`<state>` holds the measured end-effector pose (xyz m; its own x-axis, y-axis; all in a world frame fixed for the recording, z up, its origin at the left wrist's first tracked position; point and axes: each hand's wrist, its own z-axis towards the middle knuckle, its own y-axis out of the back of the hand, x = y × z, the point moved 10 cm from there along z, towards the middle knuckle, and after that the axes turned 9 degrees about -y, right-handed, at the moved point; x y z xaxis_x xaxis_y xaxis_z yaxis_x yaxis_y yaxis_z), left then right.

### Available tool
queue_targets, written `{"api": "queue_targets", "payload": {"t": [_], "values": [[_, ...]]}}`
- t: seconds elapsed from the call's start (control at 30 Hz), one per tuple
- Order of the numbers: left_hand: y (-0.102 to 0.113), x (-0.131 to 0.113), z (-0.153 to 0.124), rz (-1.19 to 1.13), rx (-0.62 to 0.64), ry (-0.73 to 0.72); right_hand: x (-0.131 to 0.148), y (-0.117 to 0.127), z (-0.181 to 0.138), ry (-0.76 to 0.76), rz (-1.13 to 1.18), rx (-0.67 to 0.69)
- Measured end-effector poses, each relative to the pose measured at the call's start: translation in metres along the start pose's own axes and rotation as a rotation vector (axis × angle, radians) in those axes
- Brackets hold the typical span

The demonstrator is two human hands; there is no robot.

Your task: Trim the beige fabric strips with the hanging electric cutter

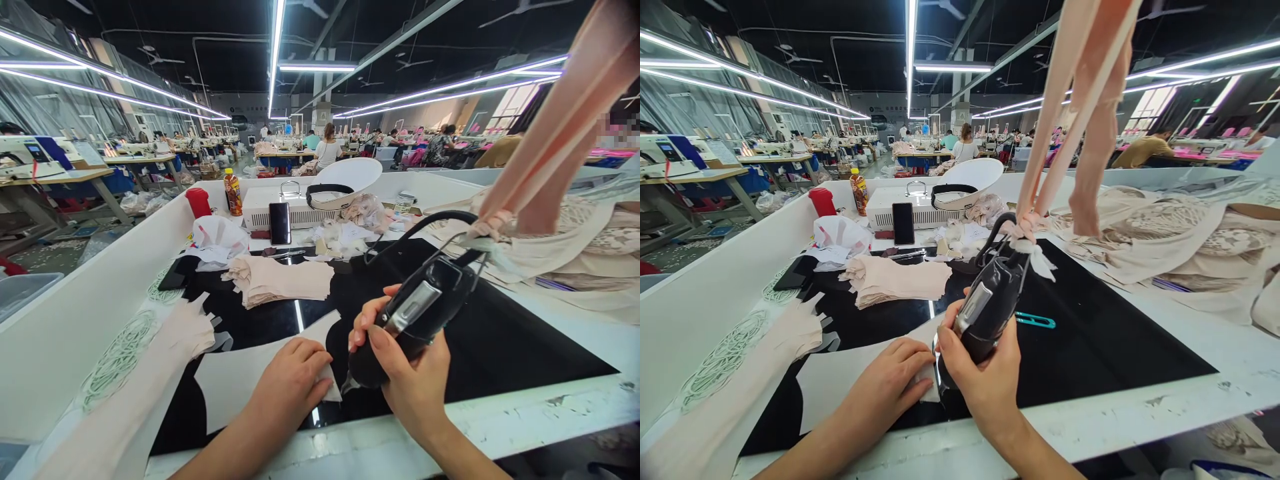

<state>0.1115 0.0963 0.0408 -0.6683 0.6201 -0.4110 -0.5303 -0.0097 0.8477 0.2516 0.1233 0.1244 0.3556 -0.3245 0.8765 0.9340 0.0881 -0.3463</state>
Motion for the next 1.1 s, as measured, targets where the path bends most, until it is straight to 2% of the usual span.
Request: {"api": "queue_targets", "payload": {"t": [0.43,0.63,0.73,0.9,1.1], "values": [[0.0,-0.003,0.0,-0.001,0.016,-0.009,-0.006,0.0,0.0,0.0,-0.042,-0.004],[0.007,-0.02,0.0,0.025,-0.068,-0.186,-0.005,-0.001,0.0,0.003,-0.032,-0.002],[0.004,-0.028,0.0,0.04,-0.046,-0.252,-0.004,0.0,0.001,0.011,-0.041,-0.016],[-0.002,-0.028,0.001,0.021,0.014,-0.262,-0.005,-0.002,0.001,-0.004,-0.029,0.002],[0.001,-0.03,0.001,0.032,0.009,-0.279,-0.004,-0.002,0.001,-0.022,0.002,0.017]]}}
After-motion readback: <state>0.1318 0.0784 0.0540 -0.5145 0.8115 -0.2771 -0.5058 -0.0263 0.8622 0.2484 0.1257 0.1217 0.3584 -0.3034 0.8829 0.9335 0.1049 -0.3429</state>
